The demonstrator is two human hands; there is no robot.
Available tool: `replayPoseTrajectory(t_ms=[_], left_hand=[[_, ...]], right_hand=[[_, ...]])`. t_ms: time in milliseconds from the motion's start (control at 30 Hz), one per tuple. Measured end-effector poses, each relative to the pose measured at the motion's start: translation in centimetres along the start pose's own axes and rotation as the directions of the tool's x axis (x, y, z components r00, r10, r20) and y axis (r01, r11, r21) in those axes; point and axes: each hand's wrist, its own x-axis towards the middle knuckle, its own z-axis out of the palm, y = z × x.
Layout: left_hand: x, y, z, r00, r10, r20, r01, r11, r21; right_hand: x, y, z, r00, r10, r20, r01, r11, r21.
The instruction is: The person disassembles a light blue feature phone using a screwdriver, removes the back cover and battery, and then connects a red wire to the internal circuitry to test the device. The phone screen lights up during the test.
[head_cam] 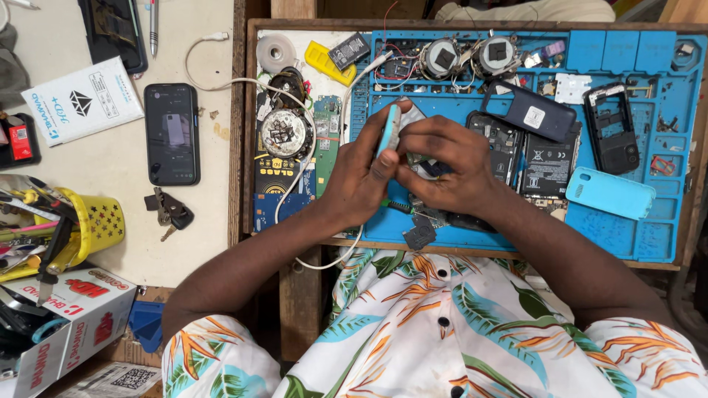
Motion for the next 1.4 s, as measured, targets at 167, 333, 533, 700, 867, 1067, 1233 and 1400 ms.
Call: replayPoseTrajectory(t_ms=[167, 333, 533, 700, 867, 1067, 1233, 1400], left_hand=[[0.0, 0.9, 0.0, 0.983, 0.185, 0.01, -0.183, 0.964, 0.195], [0.0, 2.2, -1.7, 0.983, 0.175, 0.055, -0.175, 0.805, 0.567], [0.3, 2.8, 0.4, 0.848, 0.517, 0.118, -0.398, 0.474, 0.785], [0.7, 2.5, 1.5, 0.85, 0.487, 0.201, -0.427, 0.414, 0.804], [0.2, 2.8, -0.3, 0.788, 0.562, 0.251, -0.529, 0.41, 0.743], [1.0, 1.3, 1.1, 0.816, 0.525, 0.24, -0.49, 0.412, 0.768], [0.8, 0.6, 0.0, 0.818, 0.551, 0.164, -0.49, 0.517, 0.702], [1.1, 1.8, -2.6, 0.929, 0.357, -0.091, -0.248, 0.789, 0.563]], right_hand=[[-1.5, 1.5, 0.5, 1.0, -0.004, -0.006, 0.005, 0.988, 0.153], [-2.0, 2.1, 2.0, 0.883, 0.467, -0.044, -0.31, 0.651, 0.692], [-1.5, 0.6, 2.0, 0.465, 0.582, 0.667, -0.407, -0.529, 0.745], [-2.1, 0.1, 2.9, 0.549, 0.504, 0.666, -0.359, -0.578, 0.733], [-2.4, 1.3, 1.9, 0.482, 0.494, 0.724, -0.429, -0.588, 0.686], [-2.6, 1.8, 2.8, 0.6, 0.358, 0.715, -0.282, -0.742, 0.608], [-2.1, 1.6, 2.6, 0.379, 0.599, 0.705, -0.465, -0.536, 0.705], [-0.3, 2.1, 0.6, 0.453, 0.77, 0.45, -0.501, -0.198, 0.843]])
